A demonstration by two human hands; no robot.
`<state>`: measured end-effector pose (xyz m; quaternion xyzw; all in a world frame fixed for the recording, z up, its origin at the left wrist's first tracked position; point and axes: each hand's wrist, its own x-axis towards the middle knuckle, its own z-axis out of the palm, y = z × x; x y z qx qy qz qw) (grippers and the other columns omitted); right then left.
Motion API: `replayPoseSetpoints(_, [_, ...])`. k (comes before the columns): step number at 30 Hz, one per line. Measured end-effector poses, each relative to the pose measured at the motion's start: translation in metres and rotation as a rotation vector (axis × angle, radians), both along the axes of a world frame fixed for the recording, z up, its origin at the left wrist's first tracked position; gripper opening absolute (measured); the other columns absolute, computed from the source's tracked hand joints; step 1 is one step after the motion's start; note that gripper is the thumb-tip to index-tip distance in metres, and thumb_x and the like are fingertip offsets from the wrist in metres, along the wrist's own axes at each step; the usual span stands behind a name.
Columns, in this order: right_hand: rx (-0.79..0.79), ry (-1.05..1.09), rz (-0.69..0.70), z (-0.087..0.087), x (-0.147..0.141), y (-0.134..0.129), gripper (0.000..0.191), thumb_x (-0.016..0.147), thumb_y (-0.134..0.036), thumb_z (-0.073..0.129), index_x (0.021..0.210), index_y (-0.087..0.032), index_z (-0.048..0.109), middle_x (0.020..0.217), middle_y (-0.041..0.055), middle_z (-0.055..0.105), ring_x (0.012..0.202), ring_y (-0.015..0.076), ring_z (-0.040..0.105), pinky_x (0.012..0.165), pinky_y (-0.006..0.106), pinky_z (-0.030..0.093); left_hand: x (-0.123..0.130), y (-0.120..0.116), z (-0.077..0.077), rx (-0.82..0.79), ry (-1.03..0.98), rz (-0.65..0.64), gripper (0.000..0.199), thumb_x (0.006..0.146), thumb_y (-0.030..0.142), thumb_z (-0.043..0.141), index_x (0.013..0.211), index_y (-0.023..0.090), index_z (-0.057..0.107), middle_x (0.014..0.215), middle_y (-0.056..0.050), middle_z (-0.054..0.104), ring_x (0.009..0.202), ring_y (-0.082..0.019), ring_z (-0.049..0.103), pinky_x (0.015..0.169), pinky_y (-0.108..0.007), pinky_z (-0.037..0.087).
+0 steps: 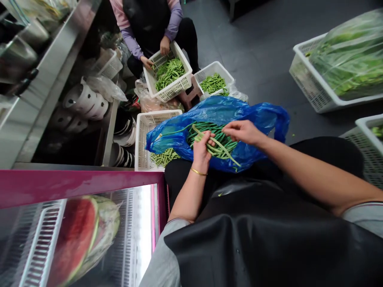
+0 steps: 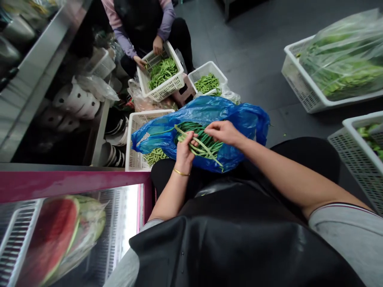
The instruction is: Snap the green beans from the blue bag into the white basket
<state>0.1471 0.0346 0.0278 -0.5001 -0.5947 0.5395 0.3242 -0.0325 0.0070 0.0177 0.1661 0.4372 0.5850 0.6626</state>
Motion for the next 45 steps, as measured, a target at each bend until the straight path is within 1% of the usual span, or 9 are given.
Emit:
replayPoseSetpoints(3, [-0.025, -0.044, 0.001, 0.011, 0.018, -0.003, 0.04, 0.075, -0.052, 0.061, 0.092, -0.018, 0.072, 0.076, 0.0029, 0.068, 0.05, 0.0099, 0.05, 0.046, 0.024, 0.037, -0.026, 0.005, 0.012, -0.054, -0.064, 0.135, 0.013, 0.074, 0.017, 0.072, 0.075, 0.012, 0.06, 0.062, 0.002, 0.059, 0.043, 0.0, 0.041, 0.046, -0.014, 0.033])
replayPoseSetpoints(10, [-0.093, -0.216, 0.435, 0.008, 0.0, -0.051, 0.04, 0.084, -0.052, 0.051, 0.077, -0.018, 0.07, 0.064, 0.0009, 0.064, 0.054, 0.0123, 0.055, 0.052, 0.024, 0.04, -0.042, 0.005, 0.01, -0.066, -0.11, 0.244, 0.005, 0.079, 0.014, 0.066, 0.08, 0.013, 0.061, 0.066, 0.002, 0.061, 0.046, 0.0, 0.043, 0.048, -0.013, 0.036])
replayPoseSetpoints(17, [0.438, -0.248, 0.17, 0.011, -0.007, -0.065, 0.032, 0.087, -0.036, 0.049, 0.064, -0.019, 0.062, 0.061, 0.004, 0.06, 0.058, 0.0151, 0.055, 0.058, 0.028, 0.04, -0.001, -0.028, 0.002, -0.09, -0.197, -0.025, 0.009, 0.079, 0.019, 0.067, 0.081, 0.011, 0.064, 0.07, -0.003, 0.062, 0.047, -0.001, 0.041, 0.045, -0.015, 0.032])
replayPoseSetpoints(24, [-0.034, 0.51, -0.353, 0.046, -0.001, -0.077, 0.028, 0.08, -0.041, 0.061, 0.062, -0.02, 0.058, 0.048, -0.003, 0.045, 0.042, 0.0103, 0.043, 0.04, 0.024, 0.033, 0.029, -0.039, 0.023, -0.059, -0.254, -0.059, 0.012, 0.082, 0.024, 0.065, 0.079, 0.012, 0.063, 0.063, 0.001, 0.054, 0.045, -0.001, 0.034, 0.044, -0.016, 0.028])
replayPoseSetpoints(28, [0.062, 0.345, -0.541, 0.039, 0.041, -0.063, 0.035, 0.074, -0.034, 0.065, 0.046, -0.02, 0.049, 0.039, -0.0042, 0.04, 0.037, 0.008, 0.039, 0.038, 0.022, 0.029, 0.02, -0.045, 0.023, 0.008, -0.16, -0.029, 0.017, 0.079, 0.029, 0.068, 0.076, 0.013, 0.062, 0.062, 0.0, 0.058, 0.043, -0.001, 0.035, 0.043, -0.016, 0.027])
replayPoseSetpoints(31, [-0.227, -0.045, 0.057, 0.024, 0.074, -0.061, 0.022, 0.064, -0.038, 0.075, 0.063, -0.019, 0.067, 0.059, 0.0013, 0.065, 0.056, 0.0164, 0.06, 0.053, 0.027, 0.047, 0.008, -0.053, 0.019, 0.082, -0.082, -0.253, 0.027, 0.074, 0.038, 0.071, 0.077, 0.013, 0.065, 0.055, 0.001, 0.055, 0.039, -0.002, 0.036, 0.042, -0.018, 0.029])
replayPoseSetpoints(33, [-0.309, -0.124, 0.267, 0.02, 0.082, -0.061, 0.034, 0.062, -0.042, 0.077, 0.088, -0.02, 0.072, 0.077, 0.0033, 0.071, 0.071, 0.0212, 0.065, 0.064, 0.031, 0.052, 0.003, -0.057, 0.017, 0.097, -0.048, -0.441, 0.031, 0.072, 0.043, 0.071, 0.075, 0.012, 0.067, 0.05, 0.001, 0.053, 0.036, -0.003, 0.035, 0.041, -0.02, 0.03])
replayPoseSetpoints(38, [-0.175, 0.092, 0.057, 0.041, 0.055, -0.044, 0.061, 0.072, -0.047, 0.069, 0.125, -0.019, 0.056, 0.069, 0.0007, 0.066, 0.059, 0.0156, 0.06, 0.056, 0.029, 0.05, 0.002, -0.062, 0.016, 0.084, 0.06, -0.743, 0.034, 0.07, 0.044, 0.071, 0.073, 0.01, 0.069, 0.047, -0.001, 0.053, 0.037, -0.005, 0.039, 0.04, -0.021, 0.028])
replayPoseSetpoints(45, [-0.068, 0.196, -0.009, 0.043, 0.024, -0.016, 0.024, 0.073, -0.035, 0.072, 0.089, -0.018, 0.067, 0.059, -0.0019, 0.06, 0.049, 0.0092, 0.05, 0.046, 0.024, 0.041, 0.004, -0.069, 0.009, -0.065, 0.032, -0.813, 0.042, 0.065, 0.051, 0.073, 0.068, 0.01, 0.066, 0.046, 0.001, 0.048, 0.037, -0.006, 0.04, 0.038, -0.02, 0.025])
